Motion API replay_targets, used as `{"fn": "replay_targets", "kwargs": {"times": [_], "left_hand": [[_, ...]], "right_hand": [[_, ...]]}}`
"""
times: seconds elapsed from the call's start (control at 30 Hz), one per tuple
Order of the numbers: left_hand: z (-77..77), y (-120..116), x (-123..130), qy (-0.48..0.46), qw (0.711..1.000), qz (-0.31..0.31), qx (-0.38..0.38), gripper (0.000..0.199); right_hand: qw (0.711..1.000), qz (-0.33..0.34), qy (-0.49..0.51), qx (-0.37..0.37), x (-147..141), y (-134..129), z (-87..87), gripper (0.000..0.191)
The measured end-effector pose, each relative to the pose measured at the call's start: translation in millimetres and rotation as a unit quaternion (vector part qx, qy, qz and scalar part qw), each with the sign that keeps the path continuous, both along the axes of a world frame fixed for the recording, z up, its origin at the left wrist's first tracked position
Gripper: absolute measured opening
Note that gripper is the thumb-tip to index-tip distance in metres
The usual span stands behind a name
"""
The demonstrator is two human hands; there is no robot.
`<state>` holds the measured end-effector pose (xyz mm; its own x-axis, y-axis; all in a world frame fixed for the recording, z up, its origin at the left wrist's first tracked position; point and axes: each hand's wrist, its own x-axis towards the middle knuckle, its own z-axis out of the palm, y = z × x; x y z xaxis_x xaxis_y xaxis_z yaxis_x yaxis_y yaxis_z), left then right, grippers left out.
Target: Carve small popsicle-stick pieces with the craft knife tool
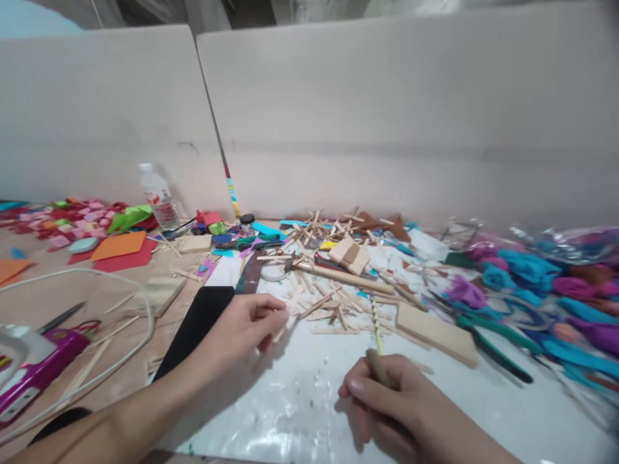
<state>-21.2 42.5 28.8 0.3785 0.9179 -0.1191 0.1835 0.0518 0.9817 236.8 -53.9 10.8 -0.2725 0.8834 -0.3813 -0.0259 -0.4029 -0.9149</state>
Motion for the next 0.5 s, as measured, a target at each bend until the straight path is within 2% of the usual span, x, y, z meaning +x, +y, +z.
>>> {"fn": "replay_targets", "kwargs": {"times": [0.13,0.2,0.27,0.4,0.5], "left_hand": [[-8.2,5,-2,-0.025,0.997,0.067,0.028,0.074],[-12.7,4,-2,-0.027,0.997,0.059,0.045,0.083],[-17.2,2,-2,0.02,0.994,0.009,0.103,0.075],[-22.7,-4,-1,0.128,0.96,-0.06,0.24,0.036],[-22.7,-10,0,0.175,0.928,-0.099,0.314,0.029]], "right_hand": [[1.0,0.0,-0.01,0.002,-2,3,-2.0,0.05],[1.0,-0.003,-0.012,0.006,-3,4,0.5,0.048],[1.0,-0.002,-0.024,0.014,-3,3,5.2,0.047],[0.996,0.012,-0.082,0.046,6,6,18.0,0.045],[0.982,0.008,-0.174,0.078,24,16,27.5,0.037]]}}
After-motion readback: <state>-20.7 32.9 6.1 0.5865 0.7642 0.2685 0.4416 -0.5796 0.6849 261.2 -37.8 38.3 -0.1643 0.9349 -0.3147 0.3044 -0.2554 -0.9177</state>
